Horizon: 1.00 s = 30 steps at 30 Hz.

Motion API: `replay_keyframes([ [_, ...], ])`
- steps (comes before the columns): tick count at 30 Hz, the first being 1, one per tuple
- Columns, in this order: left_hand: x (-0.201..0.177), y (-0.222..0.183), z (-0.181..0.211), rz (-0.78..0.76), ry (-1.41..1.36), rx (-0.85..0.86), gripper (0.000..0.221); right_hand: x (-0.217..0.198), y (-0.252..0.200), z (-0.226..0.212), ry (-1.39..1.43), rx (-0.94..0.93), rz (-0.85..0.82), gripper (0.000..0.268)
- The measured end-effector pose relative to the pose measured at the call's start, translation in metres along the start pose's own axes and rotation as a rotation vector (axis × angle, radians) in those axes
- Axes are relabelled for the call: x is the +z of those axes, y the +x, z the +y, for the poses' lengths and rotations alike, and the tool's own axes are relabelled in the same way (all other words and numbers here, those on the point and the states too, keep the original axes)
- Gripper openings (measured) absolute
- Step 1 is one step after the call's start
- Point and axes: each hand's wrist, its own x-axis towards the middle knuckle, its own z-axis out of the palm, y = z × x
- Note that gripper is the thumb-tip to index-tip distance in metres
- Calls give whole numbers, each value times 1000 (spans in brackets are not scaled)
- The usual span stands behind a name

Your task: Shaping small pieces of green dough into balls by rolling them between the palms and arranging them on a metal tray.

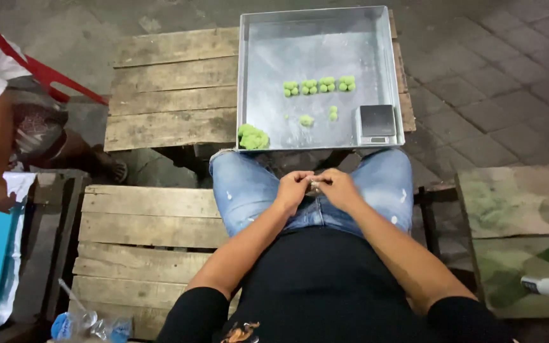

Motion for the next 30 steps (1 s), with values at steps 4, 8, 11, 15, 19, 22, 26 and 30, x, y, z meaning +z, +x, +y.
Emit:
replay_keyframes([
  [4, -3, -12, 6, -77, -213, 6, 28, 6, 7, 20, 51, 56, -81, 13],
  [8, -8, -23, 30, -109, -330, 42, 42, -15, 10, -9, 2, 123, -81, 10],
  [11, -4, 1, 9, -162, -421, 41, 47, -4, -1, -4, 186, 93, 10, 33],
  [15, -12, -53, 48, -455, -694, -200, 54, -11, -27, -54, -19, -229, 27, 23],
  [19, -28, -69, 110, -384, -801, -163, 48, -45, -22, -126, -177, -684, 306, 61],
  [22, -33, -117, 153, -280, -860, -256, 50, -44, -25, -155, -212, -679, 309, 99],
  [26, -46, -166, 221, -357, -1049, -221, 83, -62, -14, -168, -181, -744, 223, 111],
  [30, -28, -131, 143, -626, -1261, 10, 99, -46, -53, -205, 81, -745, 125, 145],
])
